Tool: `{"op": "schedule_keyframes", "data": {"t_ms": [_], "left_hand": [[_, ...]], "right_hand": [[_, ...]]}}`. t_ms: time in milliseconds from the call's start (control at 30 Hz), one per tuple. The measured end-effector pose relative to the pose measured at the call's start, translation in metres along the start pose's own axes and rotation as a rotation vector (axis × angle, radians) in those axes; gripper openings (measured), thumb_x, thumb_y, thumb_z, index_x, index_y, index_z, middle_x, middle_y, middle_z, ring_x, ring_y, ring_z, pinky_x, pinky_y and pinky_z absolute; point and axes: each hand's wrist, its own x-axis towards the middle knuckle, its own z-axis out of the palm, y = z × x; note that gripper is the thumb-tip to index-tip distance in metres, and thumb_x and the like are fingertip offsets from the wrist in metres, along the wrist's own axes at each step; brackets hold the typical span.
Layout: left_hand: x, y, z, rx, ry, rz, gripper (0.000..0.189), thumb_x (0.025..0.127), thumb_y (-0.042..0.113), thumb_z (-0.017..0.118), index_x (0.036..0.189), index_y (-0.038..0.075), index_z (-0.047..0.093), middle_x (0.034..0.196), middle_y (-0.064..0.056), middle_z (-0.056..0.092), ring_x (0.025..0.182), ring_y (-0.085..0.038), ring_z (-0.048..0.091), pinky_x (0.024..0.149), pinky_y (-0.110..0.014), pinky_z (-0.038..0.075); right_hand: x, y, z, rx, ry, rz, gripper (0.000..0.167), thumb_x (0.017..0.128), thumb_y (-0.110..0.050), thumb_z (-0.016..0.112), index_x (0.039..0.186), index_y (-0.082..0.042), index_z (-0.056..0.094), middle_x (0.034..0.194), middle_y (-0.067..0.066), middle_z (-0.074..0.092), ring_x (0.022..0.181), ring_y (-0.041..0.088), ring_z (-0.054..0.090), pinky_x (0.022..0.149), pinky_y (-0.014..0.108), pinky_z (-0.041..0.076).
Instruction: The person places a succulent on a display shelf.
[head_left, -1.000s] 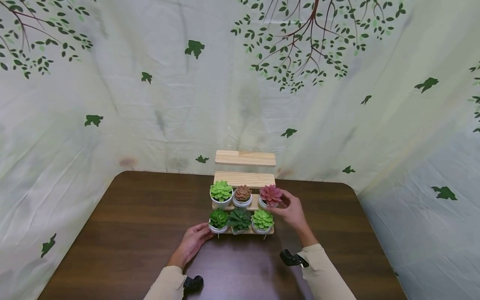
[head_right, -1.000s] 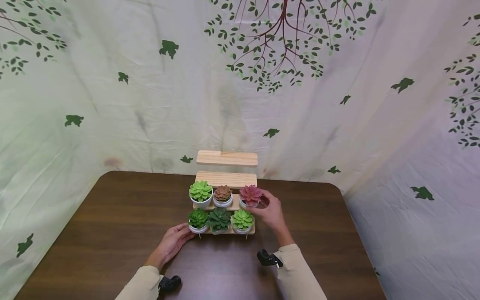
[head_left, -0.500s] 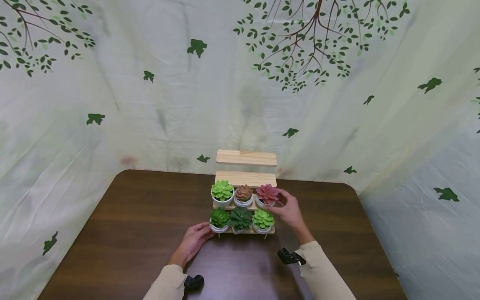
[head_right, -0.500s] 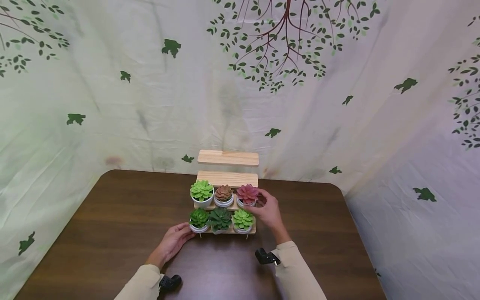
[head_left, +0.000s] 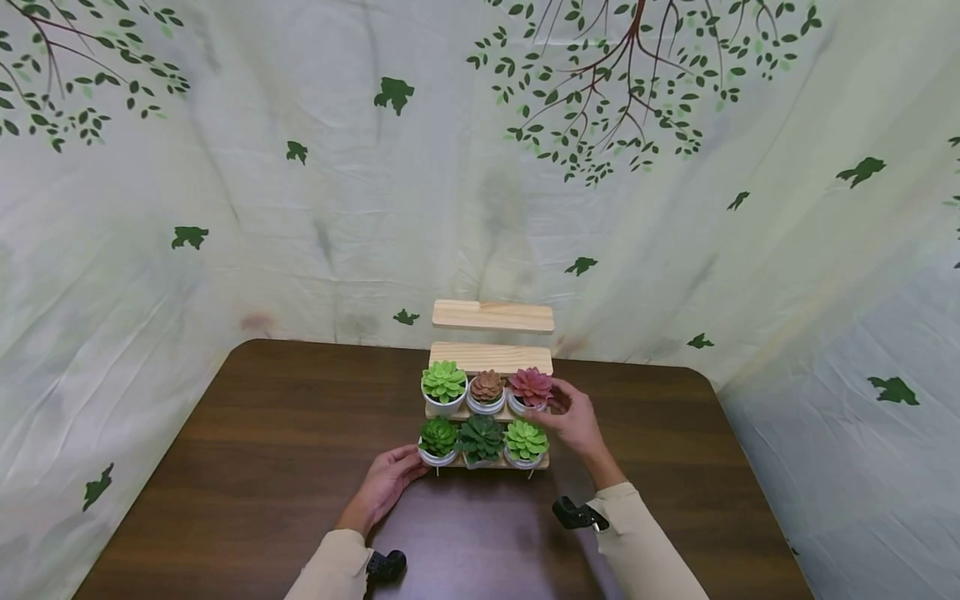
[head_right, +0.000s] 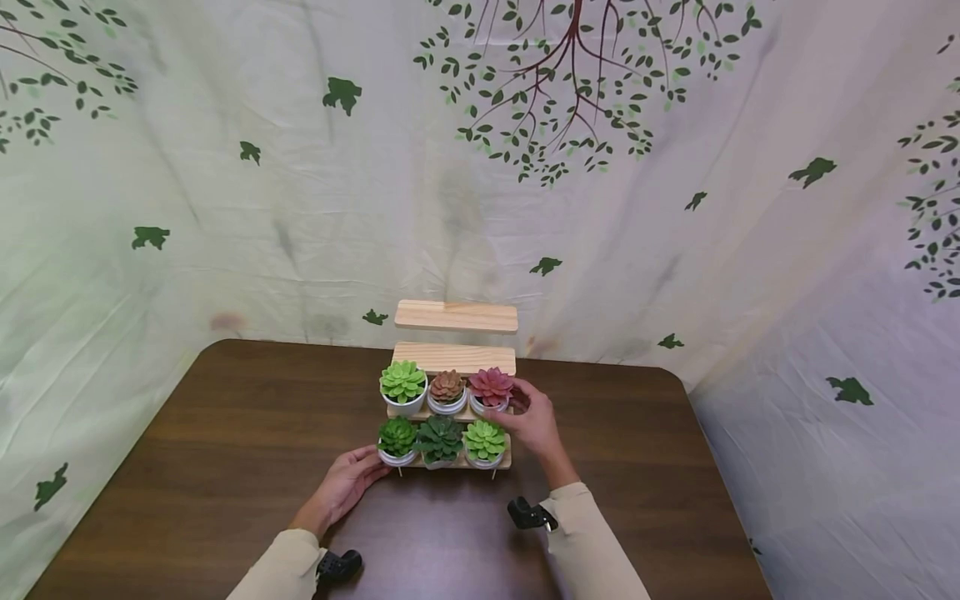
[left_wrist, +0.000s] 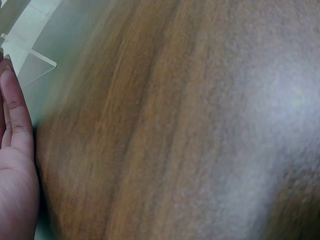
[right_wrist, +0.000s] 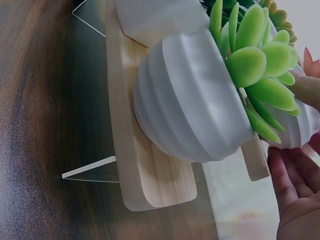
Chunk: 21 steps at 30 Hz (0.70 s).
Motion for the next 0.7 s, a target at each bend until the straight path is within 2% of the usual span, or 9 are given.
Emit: {"op": "schedule_keyframes", "data": {"t_ms": [233,367,467,600,700], "left_hand": [[0.002,-0.001,0.000,0.005,0.017,-0.016,0.021,0.097,-0.004,0.049,0.099,0.008,0.066,0.095,0.001,0.067,0.090,-0.010,0.065,0.085,-0.025,0.053],[0.002,-0.003,-0.002,0.007,0.020,-0.010,0.022,0.097,-0.003,0.049,0.098,0.009,0.067,0.095,0.001,0.067,0.090,-0.010,0.065,0.085,-0.025,0.054],[0.001,-0.004,-0.002,0.003,0.032,-0.004,0.020,0.097,-0.003,0.050,0.098,0.008,0.066,0.095,0.001,0.067,0.090,-0.010,0.065,0.085,-0.025,0.054],[0.001,-0.004,-0.002,-0.006,0.057,-0.002,0.018,0.097,-0.003,0.050,0.101,0.005,0.065,0.096,0.000,0.067,0.090,-0.010,0.065,0.084,-0.024,0.054],[0.002,-0.003,0.001,-0.022,0.077,-0.002,0.019,0.097,-0.004,0.049,0.102,0.005,0.064,0.095,0.000,0.067,0.089,-0.011,0.065,0.084,-0.024,0.054]], "right_hand": [[0.000,-0.002,-0.002,0.020,-0.020,-0.011,0.058,0.077,0.006,0.075,0.129,0.009,0.050,0.127,0.028,0.054,0.118,0.039,0.052,0.103,0.048,0.042],[-0.001,0.001,-0.002,0.066,0.002,0.004,0.060,0.077,0.007,0.075,0.130,0.009,0.049,0.129,0.029,0.052,0.120,0.040,0.051,0.104,0.048,0.041],[-0.001,0.011,-0.003,0.112,0.033,0.012,0.061,0.076,0.009,0.076,0.130,0.007,0.049,0.129,0.028,0.052,0.120,0.039,0.052,0.104,0.047,0.042],[0.002,0.032,-0.008,0.136,0.072,-0.049,0.059,0.077,0.009,0.074,0.130,0.007,0.049,0.129,0.028,0.053,0.118,0.038,0.054,0.101,0.046,0.044],[0.001,0.041,-0.015,0.128,0.099,-0.072,0.054,0.082,0.006,0.071,0.131,0.007,0.048,0.130,0.029,0.052,0.119,0.040,0.053,0.099,0.039,0.048]]}}
